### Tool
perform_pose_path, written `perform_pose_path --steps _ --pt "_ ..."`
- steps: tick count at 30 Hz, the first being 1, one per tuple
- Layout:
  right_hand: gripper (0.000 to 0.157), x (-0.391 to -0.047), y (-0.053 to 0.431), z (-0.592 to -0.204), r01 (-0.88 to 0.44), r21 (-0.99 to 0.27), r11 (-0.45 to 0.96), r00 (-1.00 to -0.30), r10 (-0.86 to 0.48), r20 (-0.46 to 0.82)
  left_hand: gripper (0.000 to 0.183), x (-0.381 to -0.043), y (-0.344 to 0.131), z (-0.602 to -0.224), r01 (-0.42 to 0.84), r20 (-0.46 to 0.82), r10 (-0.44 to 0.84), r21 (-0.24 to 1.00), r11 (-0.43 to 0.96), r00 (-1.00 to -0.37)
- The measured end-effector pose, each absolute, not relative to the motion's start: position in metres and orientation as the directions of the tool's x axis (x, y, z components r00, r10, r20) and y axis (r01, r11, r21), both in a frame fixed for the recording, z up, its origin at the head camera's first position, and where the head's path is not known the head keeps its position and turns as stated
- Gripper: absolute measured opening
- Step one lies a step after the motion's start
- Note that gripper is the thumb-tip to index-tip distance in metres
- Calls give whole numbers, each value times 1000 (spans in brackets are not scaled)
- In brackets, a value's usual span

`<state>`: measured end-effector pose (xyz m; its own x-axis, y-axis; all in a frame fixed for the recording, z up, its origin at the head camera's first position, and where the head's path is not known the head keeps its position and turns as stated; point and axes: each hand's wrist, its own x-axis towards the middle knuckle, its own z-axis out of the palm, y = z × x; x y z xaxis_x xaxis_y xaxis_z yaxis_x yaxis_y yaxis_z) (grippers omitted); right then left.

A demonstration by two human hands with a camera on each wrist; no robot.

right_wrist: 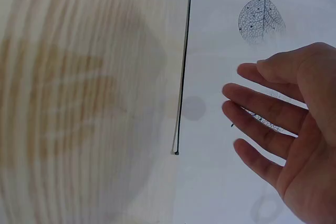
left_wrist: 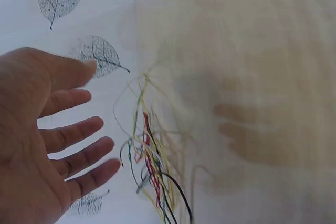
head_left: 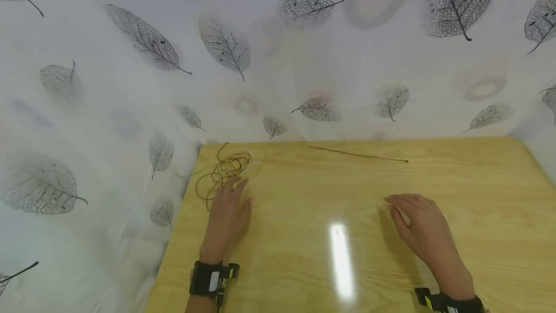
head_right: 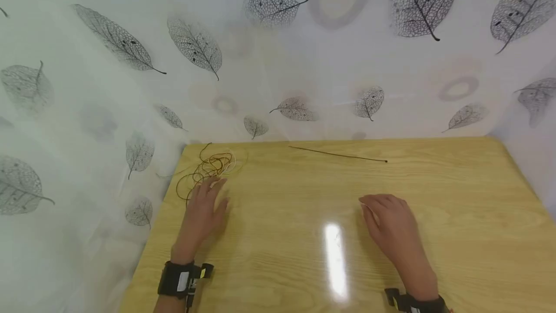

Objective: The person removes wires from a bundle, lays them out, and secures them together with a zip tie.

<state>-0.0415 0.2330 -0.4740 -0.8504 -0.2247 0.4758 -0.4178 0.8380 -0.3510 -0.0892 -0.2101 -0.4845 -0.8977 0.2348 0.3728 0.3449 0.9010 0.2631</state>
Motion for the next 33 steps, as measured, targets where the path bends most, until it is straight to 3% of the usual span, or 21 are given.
perform_pose_path --steps 10,15,21,27,33 --pt "20 -46 218 -470 -419 -410 810 -884 -261 387 49 -137 -197 -477 299 340 213 224 928 -916" --pt "21 -49 212 -471 -450 -410 793 -871 -287 400 36 -151 -194 -482 274 367 186 202 940 -912" --pt "21 -53 204 -468 -498 -392 773 -846 -334 417 16 -150 -193 -484 199 407 103 200 959 -907" --pt "20 -59 190 -463 -551 -373 747 -812 -375 448 13 -140 -193 -481 178 424 46 277 944 -905" --pt "18 -66 164 -456 -573 -371 731 -809 -430 401 9 -124 -187 -475 207 398 80 287 935 -914"
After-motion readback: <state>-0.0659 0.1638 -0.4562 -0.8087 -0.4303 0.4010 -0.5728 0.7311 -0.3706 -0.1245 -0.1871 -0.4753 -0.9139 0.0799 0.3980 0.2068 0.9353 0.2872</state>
